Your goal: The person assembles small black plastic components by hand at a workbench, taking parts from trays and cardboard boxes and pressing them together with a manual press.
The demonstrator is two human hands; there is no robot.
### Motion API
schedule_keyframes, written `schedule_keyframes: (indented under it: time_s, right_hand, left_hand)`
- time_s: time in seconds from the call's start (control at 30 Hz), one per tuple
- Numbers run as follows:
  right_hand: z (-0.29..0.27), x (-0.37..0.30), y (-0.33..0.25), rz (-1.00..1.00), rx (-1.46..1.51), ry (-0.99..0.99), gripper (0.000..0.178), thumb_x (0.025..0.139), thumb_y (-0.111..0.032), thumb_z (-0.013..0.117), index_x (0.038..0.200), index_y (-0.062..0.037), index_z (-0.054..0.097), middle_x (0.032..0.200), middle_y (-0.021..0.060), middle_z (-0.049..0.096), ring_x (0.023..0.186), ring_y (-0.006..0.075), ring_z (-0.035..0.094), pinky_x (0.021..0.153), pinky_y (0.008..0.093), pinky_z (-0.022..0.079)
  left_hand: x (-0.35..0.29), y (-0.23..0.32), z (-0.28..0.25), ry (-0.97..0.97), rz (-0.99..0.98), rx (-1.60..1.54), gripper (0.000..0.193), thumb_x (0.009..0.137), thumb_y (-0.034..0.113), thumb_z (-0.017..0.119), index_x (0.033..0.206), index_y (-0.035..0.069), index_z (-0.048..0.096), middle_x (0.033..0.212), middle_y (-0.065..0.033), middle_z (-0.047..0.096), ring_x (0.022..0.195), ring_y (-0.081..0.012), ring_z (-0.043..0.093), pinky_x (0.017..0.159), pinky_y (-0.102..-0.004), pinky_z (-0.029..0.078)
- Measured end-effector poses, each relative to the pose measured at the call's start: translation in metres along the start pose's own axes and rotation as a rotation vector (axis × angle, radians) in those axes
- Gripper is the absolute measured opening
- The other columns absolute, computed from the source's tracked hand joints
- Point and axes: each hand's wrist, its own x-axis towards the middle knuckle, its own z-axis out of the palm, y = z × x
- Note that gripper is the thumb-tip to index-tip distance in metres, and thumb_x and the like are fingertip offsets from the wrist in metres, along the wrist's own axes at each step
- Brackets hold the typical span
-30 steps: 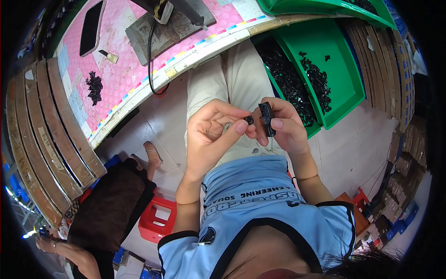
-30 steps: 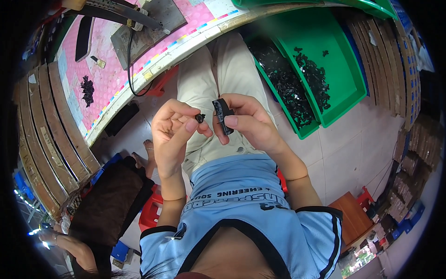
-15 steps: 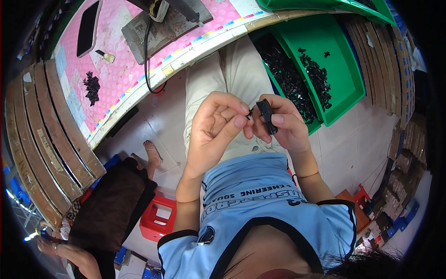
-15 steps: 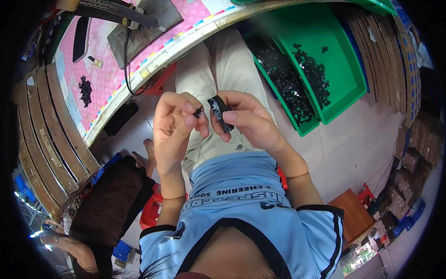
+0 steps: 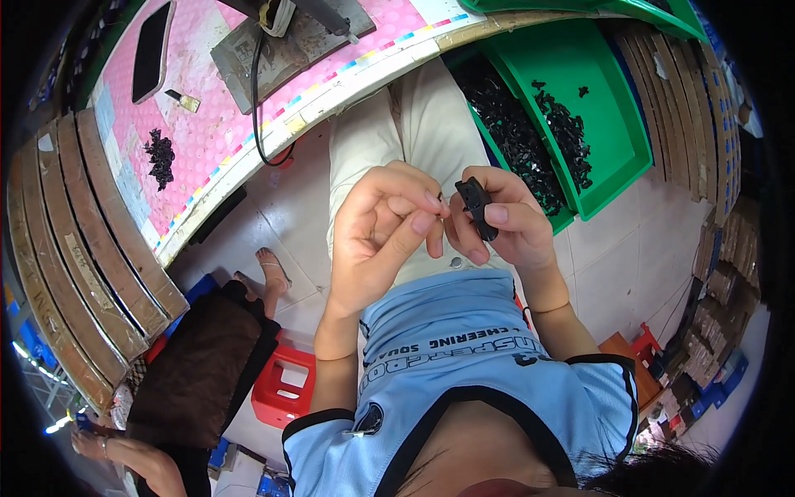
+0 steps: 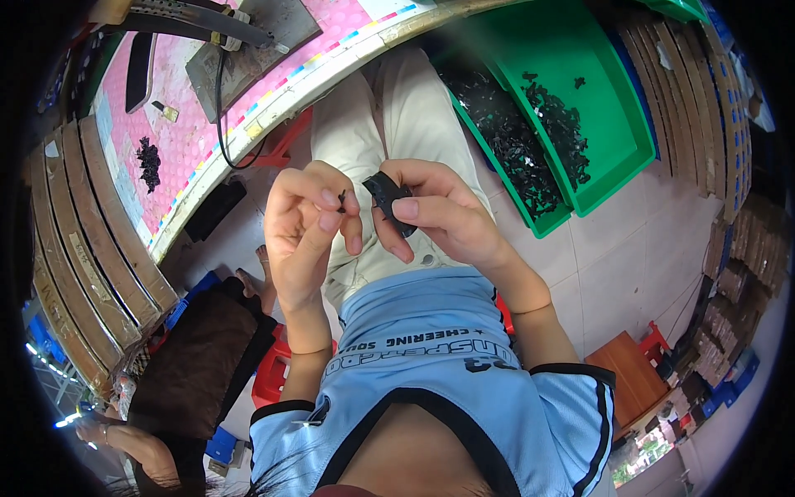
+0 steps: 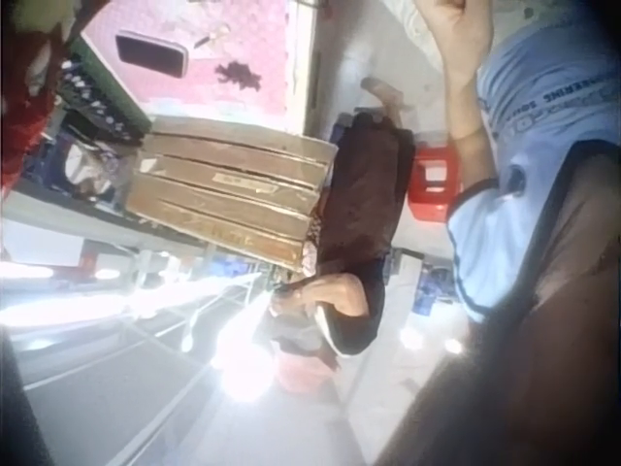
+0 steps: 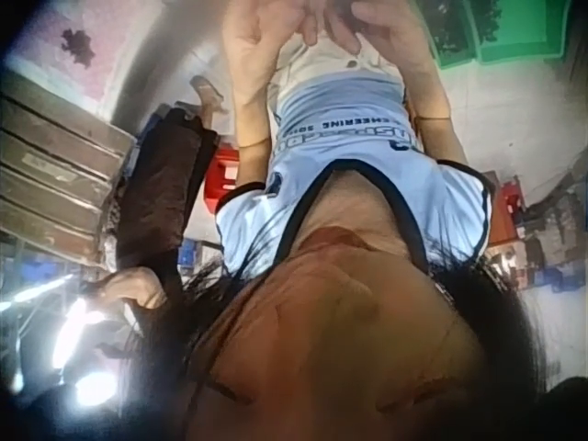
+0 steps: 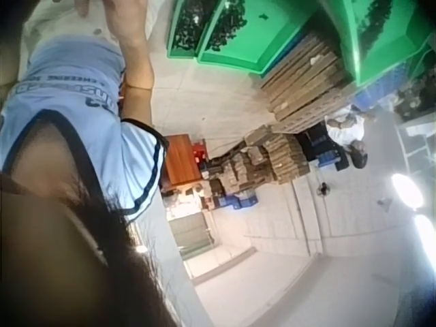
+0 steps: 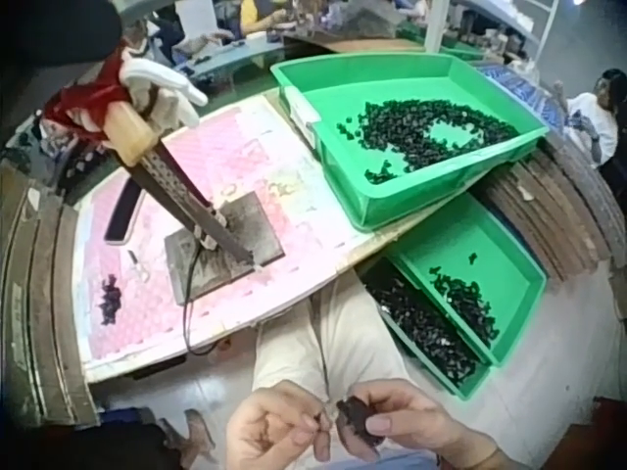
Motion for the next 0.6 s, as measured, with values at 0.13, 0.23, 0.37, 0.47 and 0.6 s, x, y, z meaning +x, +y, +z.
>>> schedule_keyframes:
  time_s: [0.13, 0.23, 0.37, 0.47, 0.6]
  right_hand:
    - [0.0023, 0.0008, -0.0021, 0.011, 0.102, -0.033, 0.023, 0.08, -0.022, 0.049, 0.083, 0.0, 0.048, 0.059, 0.0065, 0.05, 0.049, 0.0111, 0.047, 0.046, 0.0209, 0.036]
    - [0.0035, 0.0013, -0.0034, 0.024, 0.112, -0.046, 0.022, 0.08, -0.022, 0.049, 0.082, -0.0002, 0.048, 0.058, 0.0064, 0.05, 0.049, 0.0104, 0.047, 0.046, 0.0209, 0.037]
    - [0.0073, 0.0017, -0.0051, 0.053, 0.132, -0.027, 0.022, 0.081, -0.022, 0.049, 0.081, -0.0004, 0.048, 0.058, 0.0048, 0.049, 0.049, 0.0083, 0.045, 0.045, 0.0198, 0.035]
    - [0.0052, 0.0005, -0.0047, 0.052, 0.101, -0.03, 0.021, 0.081, -0.022, 0.049, 0.081, -0.0012, 0.048, 0.058, 0.0032, 0.048, 0.048, 0.0065, 0.042, 0.045, 0.0186, 0.032]
    - [0.0077, 0.0002, -0.0048, 0.039, 0.072, -0.004, 0.02, 0.081, -0.022, 0.048, 0.08, -0.0021, 0.048, 0.058, 0.0018, 0.046, 0.048, 0.0051, 0.038, 0.045, 0.018, 0.028]
  left_hand:
    - [-0.0013, -0.0003, 0.0007, -0.009, 0.062, 0.122, 0.011, 0.077, -0.007, 0.047, 0.087, -0.002, 0.048, 0.083, -0.0107, 0.048, 0.061, -0.013, 0.049, 0.053, -0.0214, 0.042]
    - [-0.0018, 0.0012, 0.0005, -0.034, 0.067, 0.205, 0.014, 0.075, -0.009, 0.049, 0.087, -0.002, 0.049, 0.084, -0.0098, 0.048, 0.065, -0.0122, 0.048, 0.055, -0.0212, 0.04]
    - [-0.0031, -0.0016, 0.0075, 0.076, 0.037, 0.17, 0.018, 0.073, -0.009, 0.052, 0.088, -0.002, 0.048, 0.085, -0.0092, 0.049, 0.072, -0.0112, 0.046, 0.063, -0.0209, 0.037]
    - [-0.0019, -0.006, 0.0026, 0.048, 0.074, 0.179, 0.018, 0.072, -0.008, 0.053, 0.087, -0.001, 0.047, 0.085, -0.0092, 0.05, 0.075, -0.0112, 0.046, 0.066, -0.0211, 0.035]
    - [-0.0014, -0.0049, 0.0016, 0.036, 0.082, 0.201, 0.016, 0.072, -0.009, 0.053, 0.085, 0.0, 0.047, 0.085, -0.0093, 0.05, 0.075, -0.0115, 0.046, 0.067, -0.0218, 0.035]
